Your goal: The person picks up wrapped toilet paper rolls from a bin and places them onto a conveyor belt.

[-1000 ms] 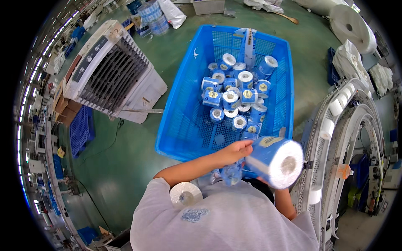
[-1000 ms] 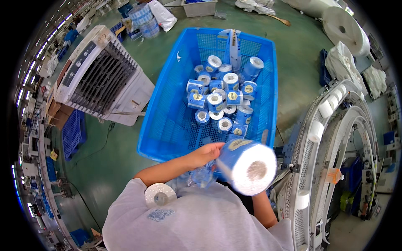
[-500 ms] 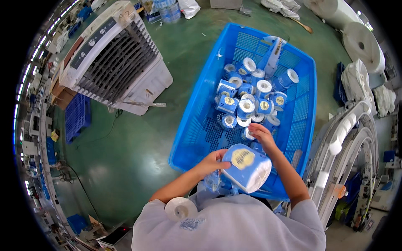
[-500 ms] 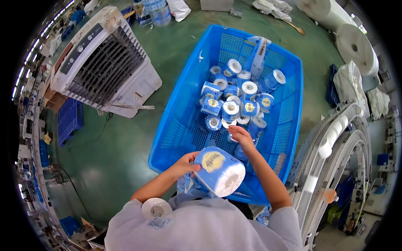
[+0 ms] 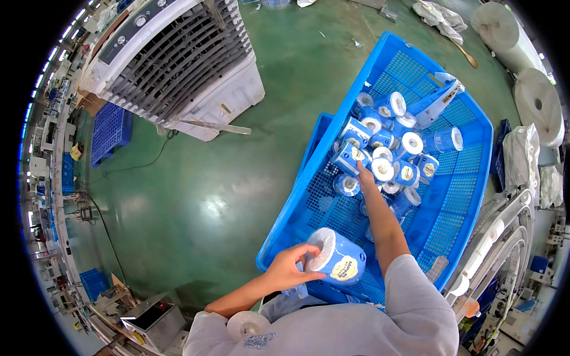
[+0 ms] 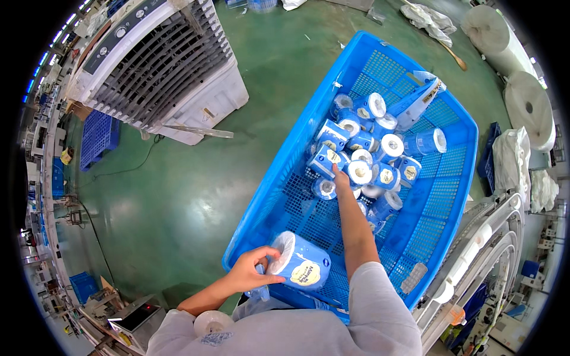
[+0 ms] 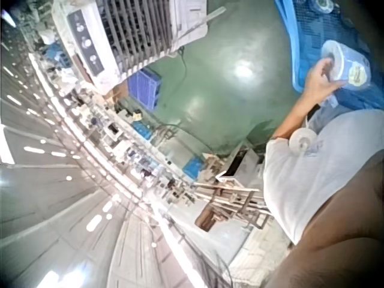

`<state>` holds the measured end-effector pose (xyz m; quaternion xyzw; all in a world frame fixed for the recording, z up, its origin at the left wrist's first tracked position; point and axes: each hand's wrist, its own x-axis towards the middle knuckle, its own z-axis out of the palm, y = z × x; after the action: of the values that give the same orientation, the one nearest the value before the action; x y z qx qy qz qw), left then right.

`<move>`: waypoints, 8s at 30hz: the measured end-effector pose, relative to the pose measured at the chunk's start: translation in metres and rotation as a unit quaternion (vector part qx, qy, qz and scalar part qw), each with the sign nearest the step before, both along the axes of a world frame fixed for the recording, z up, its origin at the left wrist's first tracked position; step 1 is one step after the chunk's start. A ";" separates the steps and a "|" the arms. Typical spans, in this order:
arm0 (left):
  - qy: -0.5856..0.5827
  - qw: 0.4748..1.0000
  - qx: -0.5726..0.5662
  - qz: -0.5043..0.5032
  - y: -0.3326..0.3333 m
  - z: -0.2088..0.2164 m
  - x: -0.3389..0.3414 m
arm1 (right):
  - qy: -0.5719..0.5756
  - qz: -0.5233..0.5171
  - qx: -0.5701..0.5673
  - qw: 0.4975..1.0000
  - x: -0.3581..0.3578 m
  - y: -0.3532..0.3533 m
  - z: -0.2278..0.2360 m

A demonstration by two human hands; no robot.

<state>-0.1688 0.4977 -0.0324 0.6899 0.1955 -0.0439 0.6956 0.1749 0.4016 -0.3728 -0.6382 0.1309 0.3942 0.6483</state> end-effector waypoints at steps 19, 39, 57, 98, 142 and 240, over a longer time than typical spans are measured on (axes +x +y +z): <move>-0.069 0.986 0.141 -0.062 -0.110 0.072 -0.008 | -0.113 0.156 0.328 0.925 -0.120 -0.226 0.340; -0.167 0.966 0.198 -0.016 -0.232 0.057 -0.076 | -0.714 0.212 0.065 0.664 -0.299 -0.331 0.478; -0.203 0.972 0.111 0.041 -0.102 0.034 -0.233 | -0.757 0.239 0.074 0.604 -0.453 -0.176 0.495; -0.118 0.889 -0.086 0.434 0.394 0.033 -0.588 | 0.394 0.876 0.273 0.061 -0.728 0.665 0.321; -0.165 0.874 -0.217 0.401 0.944 -0.049 -1.320 | 0.390 0.798 -0.003 0.459 -1.424 1.402 0.152; -0.265 0.169 -0.184 0.931 2.318 -0.126 -2.285 | -0.403 0.824 0.389 -0.077 -2.597 2.702 0.270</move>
<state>-2.4541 2.8156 -0.1584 -0.1817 0.4831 0.7872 0.3375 -2.4219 3.1033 -0.1024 -0.0347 0.9512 -0.2974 0.0739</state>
